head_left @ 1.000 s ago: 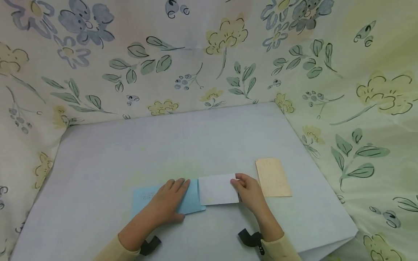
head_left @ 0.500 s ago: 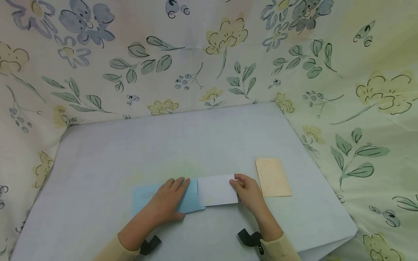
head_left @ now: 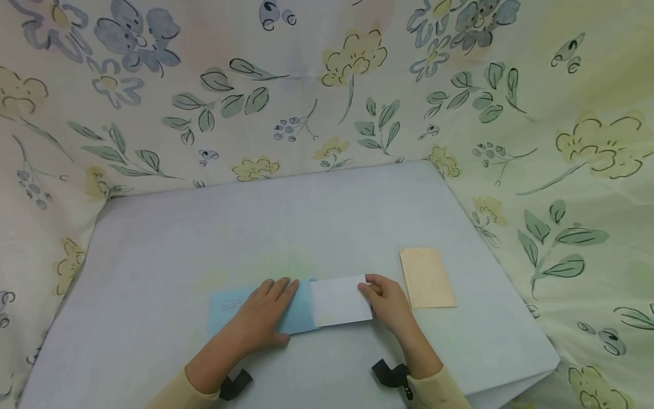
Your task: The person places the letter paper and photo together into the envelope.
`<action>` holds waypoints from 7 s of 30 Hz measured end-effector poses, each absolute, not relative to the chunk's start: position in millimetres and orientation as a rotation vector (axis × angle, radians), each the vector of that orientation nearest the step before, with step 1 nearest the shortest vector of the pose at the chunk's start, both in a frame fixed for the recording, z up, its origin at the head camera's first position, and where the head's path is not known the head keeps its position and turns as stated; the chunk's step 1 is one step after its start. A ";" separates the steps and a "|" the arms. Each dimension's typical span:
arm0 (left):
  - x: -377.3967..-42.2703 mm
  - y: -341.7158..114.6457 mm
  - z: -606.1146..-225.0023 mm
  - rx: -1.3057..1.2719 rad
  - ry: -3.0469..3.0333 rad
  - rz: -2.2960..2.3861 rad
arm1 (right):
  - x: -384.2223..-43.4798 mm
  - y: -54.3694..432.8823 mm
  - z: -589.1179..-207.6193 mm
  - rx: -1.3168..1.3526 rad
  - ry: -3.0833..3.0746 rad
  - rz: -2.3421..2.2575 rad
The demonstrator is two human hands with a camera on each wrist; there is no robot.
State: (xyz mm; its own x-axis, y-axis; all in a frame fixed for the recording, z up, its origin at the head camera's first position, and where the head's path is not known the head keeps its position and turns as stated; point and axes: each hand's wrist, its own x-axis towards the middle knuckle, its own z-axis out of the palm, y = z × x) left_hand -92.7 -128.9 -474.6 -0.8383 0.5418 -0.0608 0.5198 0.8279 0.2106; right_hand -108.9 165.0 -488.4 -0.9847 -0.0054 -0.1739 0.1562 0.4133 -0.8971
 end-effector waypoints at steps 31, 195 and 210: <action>-90.0 -122.9 -473.4 0.887 2.878 0.294 | -103.1 154.5 -489.6 0.005 2.462 -1.581; -91.7 -113.2 -473.8 0.964 2.876 0.346 | -88.4 244.9 -492.7 0.387 2.819 -1.322; -92.6 -113.4 -476.3 0.950 2.879 0.338 | -84.9 272.2 -492.5 0.581 2.978 -1.189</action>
State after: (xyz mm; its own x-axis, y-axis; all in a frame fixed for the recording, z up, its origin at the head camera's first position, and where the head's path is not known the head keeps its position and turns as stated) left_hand -92.6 -113.4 -476.3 -0.8022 0.5969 -0.0168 0.5767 0.7817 0.2373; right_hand -84.9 272.2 -492.5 -0.9297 0.3675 -0.0226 0.2820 0.6712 -0.6855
